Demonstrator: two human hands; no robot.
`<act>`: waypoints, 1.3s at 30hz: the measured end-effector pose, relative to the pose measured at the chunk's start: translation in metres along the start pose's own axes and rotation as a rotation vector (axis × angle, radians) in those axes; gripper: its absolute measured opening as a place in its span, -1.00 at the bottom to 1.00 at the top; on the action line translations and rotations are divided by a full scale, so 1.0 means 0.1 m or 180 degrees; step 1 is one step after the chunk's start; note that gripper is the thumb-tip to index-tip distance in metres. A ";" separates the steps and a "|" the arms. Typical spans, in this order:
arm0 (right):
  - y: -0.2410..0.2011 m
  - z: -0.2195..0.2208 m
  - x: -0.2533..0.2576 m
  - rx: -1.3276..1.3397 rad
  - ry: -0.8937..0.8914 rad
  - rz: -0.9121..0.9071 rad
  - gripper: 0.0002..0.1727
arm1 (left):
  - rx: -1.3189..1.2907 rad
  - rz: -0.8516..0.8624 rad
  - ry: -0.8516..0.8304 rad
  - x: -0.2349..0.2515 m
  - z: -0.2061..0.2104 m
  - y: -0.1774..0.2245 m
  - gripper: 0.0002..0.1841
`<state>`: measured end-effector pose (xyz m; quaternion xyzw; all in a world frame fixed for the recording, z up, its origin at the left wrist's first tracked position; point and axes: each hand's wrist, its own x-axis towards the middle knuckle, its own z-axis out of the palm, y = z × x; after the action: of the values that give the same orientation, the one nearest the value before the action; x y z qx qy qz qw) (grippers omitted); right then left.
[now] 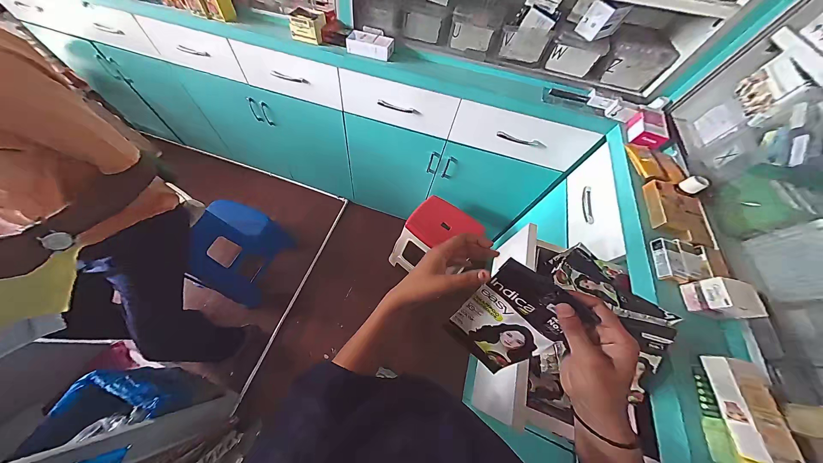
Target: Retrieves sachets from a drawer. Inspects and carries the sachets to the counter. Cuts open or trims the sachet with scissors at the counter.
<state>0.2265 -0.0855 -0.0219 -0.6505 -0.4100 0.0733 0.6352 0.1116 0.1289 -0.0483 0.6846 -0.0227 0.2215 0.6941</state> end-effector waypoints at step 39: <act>0.30 -1.10 -1.51 -0.0735 0.1065 0.2995 -0.62 | 0.3224 0.1533 -0.2464 1.04 1.94 -1.63 -0.29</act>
<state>0.2091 -0.2595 -0.0929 -0.8333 0.0291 0.2003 0.5144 0.3132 -0.0226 -0.1552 0.9308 -0.3147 0.0922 0.1612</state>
